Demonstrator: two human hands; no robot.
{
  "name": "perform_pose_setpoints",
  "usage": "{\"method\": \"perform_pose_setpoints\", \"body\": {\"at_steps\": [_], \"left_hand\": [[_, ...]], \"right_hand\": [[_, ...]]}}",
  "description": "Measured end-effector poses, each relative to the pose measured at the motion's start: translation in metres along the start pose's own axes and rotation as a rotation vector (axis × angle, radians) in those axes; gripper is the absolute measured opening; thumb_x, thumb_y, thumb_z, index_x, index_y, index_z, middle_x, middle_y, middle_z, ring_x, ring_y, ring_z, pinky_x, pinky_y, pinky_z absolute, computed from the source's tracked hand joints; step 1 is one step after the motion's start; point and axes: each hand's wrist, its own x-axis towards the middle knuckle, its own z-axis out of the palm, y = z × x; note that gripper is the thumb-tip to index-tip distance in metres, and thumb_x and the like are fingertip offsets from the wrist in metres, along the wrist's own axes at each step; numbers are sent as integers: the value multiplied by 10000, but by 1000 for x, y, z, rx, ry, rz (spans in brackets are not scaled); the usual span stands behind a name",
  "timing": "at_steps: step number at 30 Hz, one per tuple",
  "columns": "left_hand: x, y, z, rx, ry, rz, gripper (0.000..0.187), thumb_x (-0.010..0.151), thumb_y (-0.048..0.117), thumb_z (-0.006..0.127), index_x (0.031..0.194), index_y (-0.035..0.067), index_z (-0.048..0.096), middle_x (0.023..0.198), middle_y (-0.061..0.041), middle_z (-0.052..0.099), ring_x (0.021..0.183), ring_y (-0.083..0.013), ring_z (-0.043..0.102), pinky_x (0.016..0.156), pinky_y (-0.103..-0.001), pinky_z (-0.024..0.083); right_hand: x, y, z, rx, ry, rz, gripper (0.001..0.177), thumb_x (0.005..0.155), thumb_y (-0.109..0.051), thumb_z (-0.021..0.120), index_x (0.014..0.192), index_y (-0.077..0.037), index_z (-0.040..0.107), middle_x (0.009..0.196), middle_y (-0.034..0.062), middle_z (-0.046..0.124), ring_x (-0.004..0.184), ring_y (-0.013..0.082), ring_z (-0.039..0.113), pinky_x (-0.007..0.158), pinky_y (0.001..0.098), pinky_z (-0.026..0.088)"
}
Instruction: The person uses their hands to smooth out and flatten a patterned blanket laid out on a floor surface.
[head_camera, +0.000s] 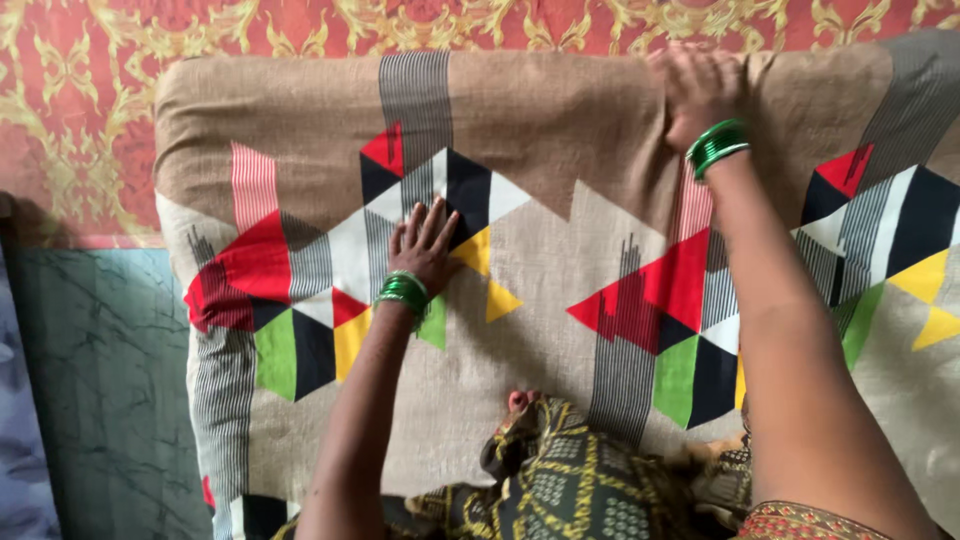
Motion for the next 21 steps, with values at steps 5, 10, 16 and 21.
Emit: {"method": "perform_pose_setpoints", "body": {"at_steps": [5,10,16,21], "left_hand": [[11,-32,-3,172,35,152,747,895,574,639,1551,385,336,1700,11,246,1501,-276,326,1125,-480,349],[62,-27,-26,173,67,219,701,972,487,629,1595,295,372,1553,-61,454,1373,-274,453,1088,-515,400],[111,64,-48,31,200,229,773,907,441,665,1599,279,360,1599,-84,396,1451,-292,390,1081,-501,399],[115,124,-20,-15,450,428,822,886,451,665,1563,89,371,1646,-132,303,1502,-333,311,1154,-525,336]], "right_hand": [[-7,53,9,14,65,200,531,866,55,519,1357,-92,659,1409,109,638,1362,308,532,1222,594,267],[27,-7,20,290,182,166,399,992,62,502,1308,-130,652,1376,47,653,1327,241,559,1192,482,352],[53,-108,18,-57,16,-29,925,796,-109,686,1665,-210,385,1717,68,347,1583,248,303,1257,568,169],[-5,-182,-7,-97,101,301,772,1098,-256,643,1687,-104,168,1803,89,112,1663,274,117,1312,507,167]]}}
